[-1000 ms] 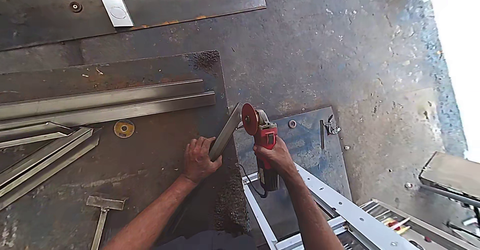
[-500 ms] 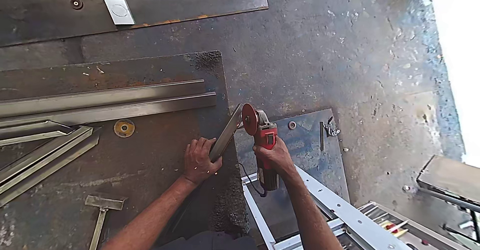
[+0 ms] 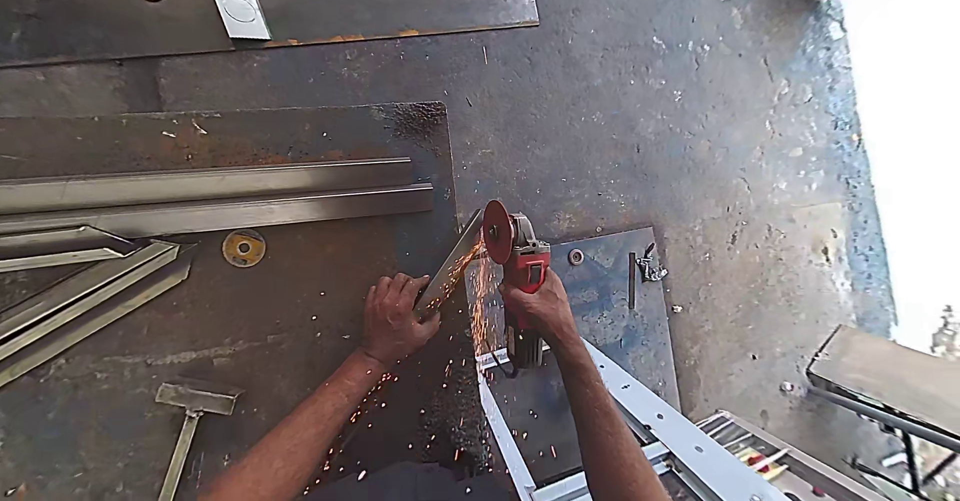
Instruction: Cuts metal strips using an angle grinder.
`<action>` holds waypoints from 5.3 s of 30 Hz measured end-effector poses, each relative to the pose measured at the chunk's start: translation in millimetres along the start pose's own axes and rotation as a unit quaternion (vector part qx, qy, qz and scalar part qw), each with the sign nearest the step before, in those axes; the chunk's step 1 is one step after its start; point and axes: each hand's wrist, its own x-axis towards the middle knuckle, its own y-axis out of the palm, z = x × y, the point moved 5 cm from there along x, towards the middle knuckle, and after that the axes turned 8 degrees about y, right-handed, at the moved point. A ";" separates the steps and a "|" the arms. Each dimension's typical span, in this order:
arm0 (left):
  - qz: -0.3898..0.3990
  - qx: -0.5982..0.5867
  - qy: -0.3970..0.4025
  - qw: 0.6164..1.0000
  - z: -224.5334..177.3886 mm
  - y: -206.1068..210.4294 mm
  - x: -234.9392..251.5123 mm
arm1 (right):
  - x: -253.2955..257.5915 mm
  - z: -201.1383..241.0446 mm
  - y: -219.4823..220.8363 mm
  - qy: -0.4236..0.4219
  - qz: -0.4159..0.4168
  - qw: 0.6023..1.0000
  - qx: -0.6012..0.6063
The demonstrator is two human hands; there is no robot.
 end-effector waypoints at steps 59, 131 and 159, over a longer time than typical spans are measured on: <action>0.017 0.012 0.003 1.000 -5.1 -1.9 2.8 | 14.9 18.0 -8.2 -0.009 0.007 0.999 -0.045; 0.122 0.159 0.310 0.929 38.9 -42.9 34.8 | -88.6 -70.6 6.6 0.015 -0.048 0.994 0.093; 0.138 0.136 0.311 0.931 38.0 -42.9 36.9 | -81.3 -65.9 4.5 0.006 -0.077 0.997 0.032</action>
